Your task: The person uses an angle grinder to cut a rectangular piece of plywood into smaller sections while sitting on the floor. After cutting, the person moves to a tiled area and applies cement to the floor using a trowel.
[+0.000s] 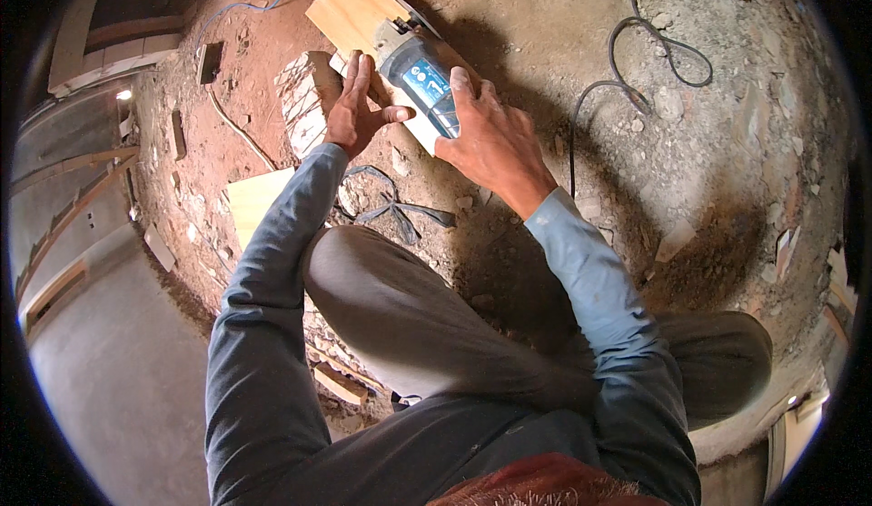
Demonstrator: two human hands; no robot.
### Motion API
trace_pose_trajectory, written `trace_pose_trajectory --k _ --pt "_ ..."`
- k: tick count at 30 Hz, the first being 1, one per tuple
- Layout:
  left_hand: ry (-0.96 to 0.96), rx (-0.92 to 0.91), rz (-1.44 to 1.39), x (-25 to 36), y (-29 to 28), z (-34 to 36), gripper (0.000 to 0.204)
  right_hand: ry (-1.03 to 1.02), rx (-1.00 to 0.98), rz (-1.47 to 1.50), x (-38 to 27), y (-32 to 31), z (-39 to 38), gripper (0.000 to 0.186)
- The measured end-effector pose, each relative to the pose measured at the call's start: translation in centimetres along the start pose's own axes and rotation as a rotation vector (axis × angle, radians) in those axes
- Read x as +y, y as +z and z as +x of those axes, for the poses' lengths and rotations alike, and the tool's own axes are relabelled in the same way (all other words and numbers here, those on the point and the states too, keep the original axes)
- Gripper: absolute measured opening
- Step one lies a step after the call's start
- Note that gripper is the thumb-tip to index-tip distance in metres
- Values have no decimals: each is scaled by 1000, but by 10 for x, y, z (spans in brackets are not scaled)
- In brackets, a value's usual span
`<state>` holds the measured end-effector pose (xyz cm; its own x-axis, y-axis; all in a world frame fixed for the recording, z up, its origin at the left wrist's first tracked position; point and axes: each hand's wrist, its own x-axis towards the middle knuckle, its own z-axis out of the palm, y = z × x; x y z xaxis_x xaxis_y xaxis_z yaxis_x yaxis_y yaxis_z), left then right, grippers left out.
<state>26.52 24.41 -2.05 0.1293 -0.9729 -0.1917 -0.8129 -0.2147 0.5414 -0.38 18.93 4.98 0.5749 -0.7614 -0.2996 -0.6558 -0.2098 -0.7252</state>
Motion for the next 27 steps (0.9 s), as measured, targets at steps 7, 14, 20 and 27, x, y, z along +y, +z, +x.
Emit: trace_pose_trajectory --k 7,14,20,27 --pt "-2 -6 49 0 1 1 138 -41 75 -55 5 3 -9 81" --pt "7 -2 36 -5 3 1 139 -78 119 -82 10 6 -16 80" --pt "-11 -7 -18 2 1 1 139 -63 107 -103 7 1 -18 78" --pt "-8 -5 -39 -2 5 1 142 -2 17 -34 5 -3 -18 84"
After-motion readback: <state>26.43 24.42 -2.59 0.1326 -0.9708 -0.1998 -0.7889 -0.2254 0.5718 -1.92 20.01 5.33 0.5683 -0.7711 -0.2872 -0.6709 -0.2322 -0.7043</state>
